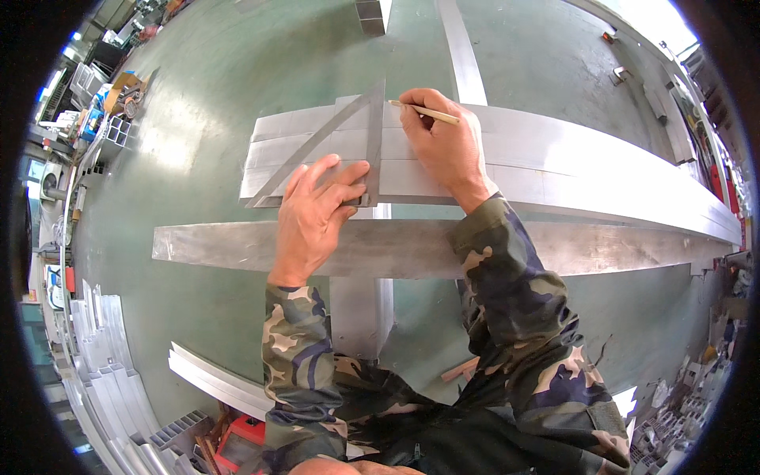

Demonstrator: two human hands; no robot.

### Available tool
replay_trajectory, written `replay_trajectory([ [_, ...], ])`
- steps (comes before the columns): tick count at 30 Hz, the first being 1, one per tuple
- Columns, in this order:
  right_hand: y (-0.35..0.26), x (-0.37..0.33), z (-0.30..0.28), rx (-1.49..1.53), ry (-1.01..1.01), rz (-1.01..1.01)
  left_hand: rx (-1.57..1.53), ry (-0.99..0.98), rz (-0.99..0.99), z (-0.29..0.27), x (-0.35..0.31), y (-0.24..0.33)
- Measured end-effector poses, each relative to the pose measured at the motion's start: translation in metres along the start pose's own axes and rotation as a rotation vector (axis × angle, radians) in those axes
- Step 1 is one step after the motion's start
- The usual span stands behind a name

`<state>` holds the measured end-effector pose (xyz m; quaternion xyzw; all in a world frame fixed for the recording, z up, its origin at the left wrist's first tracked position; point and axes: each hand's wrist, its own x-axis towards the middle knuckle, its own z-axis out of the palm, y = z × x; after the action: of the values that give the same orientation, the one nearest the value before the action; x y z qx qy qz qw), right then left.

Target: The person positions a metal square on a long aluminum profile and uses a pencil to mark multiple lines along the profile's length. The person adjusts the square's position repeatedly to create evenly spaced marks.

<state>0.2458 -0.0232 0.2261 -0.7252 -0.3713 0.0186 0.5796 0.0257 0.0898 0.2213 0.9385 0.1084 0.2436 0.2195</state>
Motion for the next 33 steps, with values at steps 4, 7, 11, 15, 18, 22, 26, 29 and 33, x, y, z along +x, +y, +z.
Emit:
replay_trajectory([
  [4, 0.002, 0.003, 0.005, -0.027, -0.004, -0.018, 0.021, 0.006, 0.015, -0.002, -0.001, 0.001],
  [7, 0.004, 0.003, 0.005, -0.047, -0.002, -0.045, 0.014, 0.011, 0.025, 0.0, -0.001, 0.001],
  [11, -0.006, 0.001, 0.007, -0.115, -0.075, 0.006, 0.024, 0.019, 0.035, -0.002, -0.004, -0.002],
  [15, -0.004, 0.001, 0.007, -0.105, -0.04, -0.071, 0.021, 0.022, 0.048, 0.001, -0.001, -0.004],
  [18, -0.005, -0.001, 0.007, -0.123, -0.047, -0.1, 0.026, 0.018, 0.04, -0.001, -0.001, -0.002],
  [22, -0.012, -0.004, 0.004, -0.16, -0.058, -0.104, 0.029, 0.016, 0.041, -0.001, -0.001, -0.002],
  [26, -0.016, -0.01, -0.002, -0.171, -0.075, -0.155, 0.035, 0.018, 0.045, 0.001, -0.001, -0.003],
  [29, -0.021, -0.018, -0.009, -0.177, -0.11, -0.126, 0.034, 0.022, 0.043, 0.005, 0.0, -0.003],
  [33, -0.034, -0.027, -0.013, -0.122, -0.173, -0.148, 0.035, 0.042, 0.048, 0.004, 0.0, -0.007],
])
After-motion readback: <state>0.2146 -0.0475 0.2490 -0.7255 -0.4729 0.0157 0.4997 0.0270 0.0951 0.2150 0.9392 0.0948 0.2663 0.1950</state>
